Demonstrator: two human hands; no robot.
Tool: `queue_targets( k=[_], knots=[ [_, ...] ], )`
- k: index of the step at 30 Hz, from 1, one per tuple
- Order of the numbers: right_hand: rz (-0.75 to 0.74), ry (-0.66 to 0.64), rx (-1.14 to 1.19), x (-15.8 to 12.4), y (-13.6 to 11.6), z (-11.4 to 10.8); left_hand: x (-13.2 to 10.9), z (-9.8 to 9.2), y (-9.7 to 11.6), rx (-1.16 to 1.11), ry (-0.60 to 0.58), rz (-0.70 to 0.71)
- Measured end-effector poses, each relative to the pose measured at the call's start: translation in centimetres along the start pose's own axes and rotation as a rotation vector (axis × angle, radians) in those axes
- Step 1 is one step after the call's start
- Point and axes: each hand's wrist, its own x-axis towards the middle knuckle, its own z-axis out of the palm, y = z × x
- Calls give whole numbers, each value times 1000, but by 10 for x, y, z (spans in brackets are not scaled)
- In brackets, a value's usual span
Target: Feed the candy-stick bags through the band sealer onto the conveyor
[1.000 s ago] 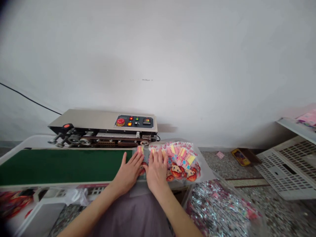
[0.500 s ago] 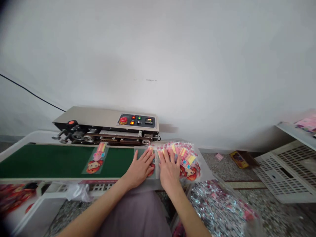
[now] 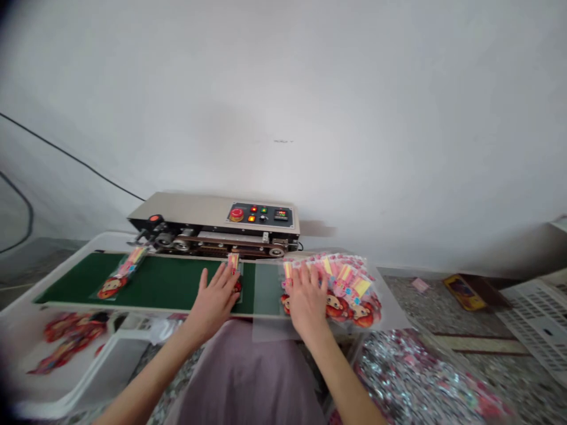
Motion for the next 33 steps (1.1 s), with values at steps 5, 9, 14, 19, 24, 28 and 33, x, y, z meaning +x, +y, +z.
queue_targets(
  k=[5, 9, 14, 19, 24, 28, 33],
  knots=[
    [12, -43, -10, 6, -4, 0, 9, -1, 52, -169, -30, 197],
    [32, -50, -55, 0, 11, -14, 28, 20, 100, -243, -56, 276],
    [-4, -55, -120, -23, 41, -20, 40, 41, 112, -210, -4, 300],
    [-1, -72, -96, -30, 42, -8, 48, 34, 92, -193, -20, 445],
    [-8, -48, -42, -25, 28, -5, 47, 27, 75, -177, -40, 417],
    [11, -44, -49, -17, 10, -9, 39, 23, 52, -148, -38, 366],
    [26, -22, -12, -3, -14, -13, 34, 4, 28, -43, -36, 180]
  ],
)
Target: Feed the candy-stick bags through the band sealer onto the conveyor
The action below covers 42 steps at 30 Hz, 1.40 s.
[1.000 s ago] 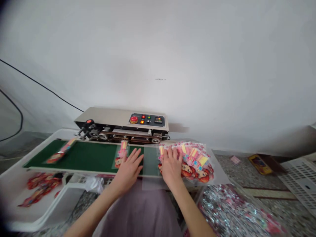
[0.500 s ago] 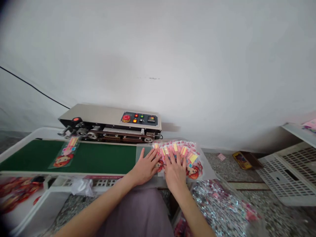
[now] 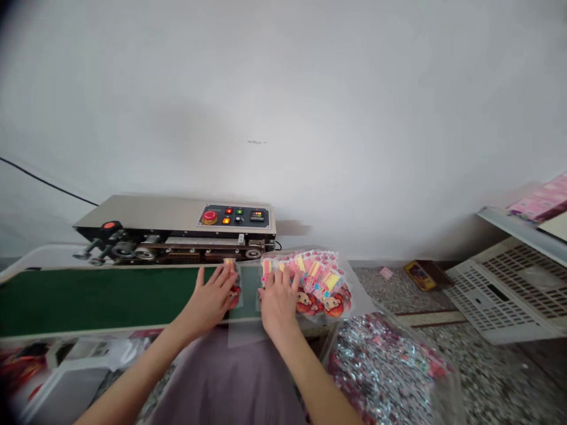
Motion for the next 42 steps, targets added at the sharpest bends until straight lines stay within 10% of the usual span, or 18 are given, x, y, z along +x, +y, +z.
queue_targets(
  k=[10, 19, 29, 42],
  knots=[
    [6, 4, -104, -14, 54, 4, 27, 32, 61, -138, 39, 210],
    [0, 32, -13, 2, 12, 13, 3, 18, 23, -24, 48, -2],
    [-36, 6, -61, -15, 49, 9, 34, 29, 62, -149, 40, 196],
    [-76, -49, 16, -4, 30, 5, 9, 8, 4, -9, 41, 26]
  ],
)
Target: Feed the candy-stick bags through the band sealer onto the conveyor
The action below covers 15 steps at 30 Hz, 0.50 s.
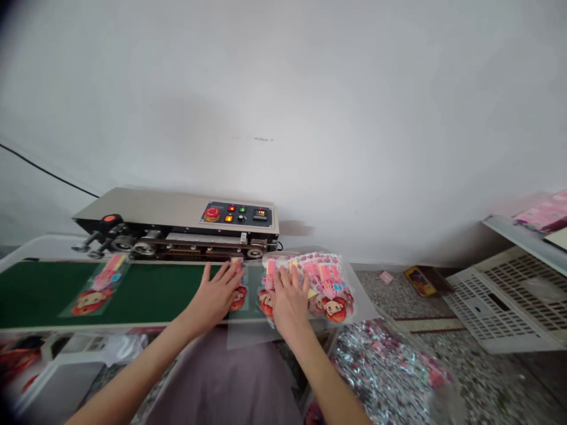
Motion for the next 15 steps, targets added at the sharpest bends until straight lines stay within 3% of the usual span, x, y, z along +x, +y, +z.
queue_targets(
  k=[2, 4, 8, 11, 15],
  knots=[
    [8, 19, -29, -2, -3, -4, 5, -8, 9, 2, 2, -32],
    [33, 22, -81, -8, -3, -9, 13, -9, 27, -59, -14, 42],
    [25, -27, -182, -21, 4, -12, 28, 8, 55, -173, -19, 208],
    [-23, -41, -208, -22, 10, -11, 29, 23, 55, -188, -2, 199],
    [-88, -90, -164, -15, 10, -8, 20, 26, 33, -168, -14, 170]
  ],
)
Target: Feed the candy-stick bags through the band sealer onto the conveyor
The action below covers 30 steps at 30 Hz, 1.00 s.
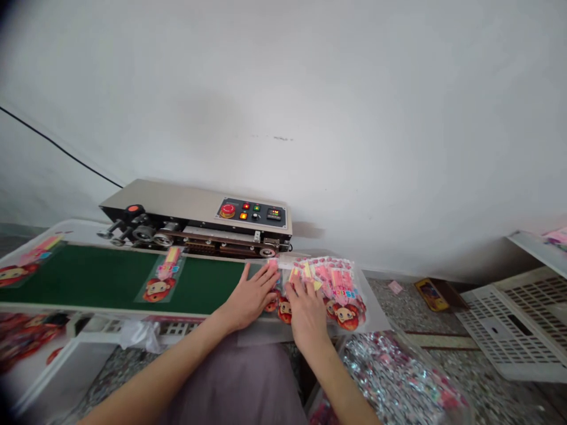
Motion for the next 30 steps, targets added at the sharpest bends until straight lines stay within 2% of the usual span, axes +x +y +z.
queue_targets(
  k=[4, 7, 9, 11, 15, 17, 20, 23, 27, 30],
  knots=[
    [-38, -7, 46, 9, -11, -3, -22, -15, -25, 45, -21, -59],
    [-66, 9, 77, 16, -19, -5, -37, -31, -37, 106, -10, -165],
    [-60, 26, 73, 19, -21, -6, -37, -41, -34, 125, 10, -239],
    [-22, 55, 47, 18, -19, -5, -29, -46, -22, 90, 5, -234],
    [96, 89, -16, 6, -11, 0, -1, -33, 10, -49, -62, 67],
    [115, 90, -30, -2, -8, 3, 8, -20, 18, -69, -63, 138],
    [68, 90, -7, -7, -9, 11, 9, -3, 16, -41, -17, 97],
    [-9, 94, 66, 0, -14, 17, -1, 5, 4, 24, 35, 38],
    [-87, 81, 185, 17, -24, 17, -22, -1, -16, 83, 52, -56],
    [-87, 115, 223, 18, -27, 13, -33, -13, -23, 125, 79, -209]
  ],
)
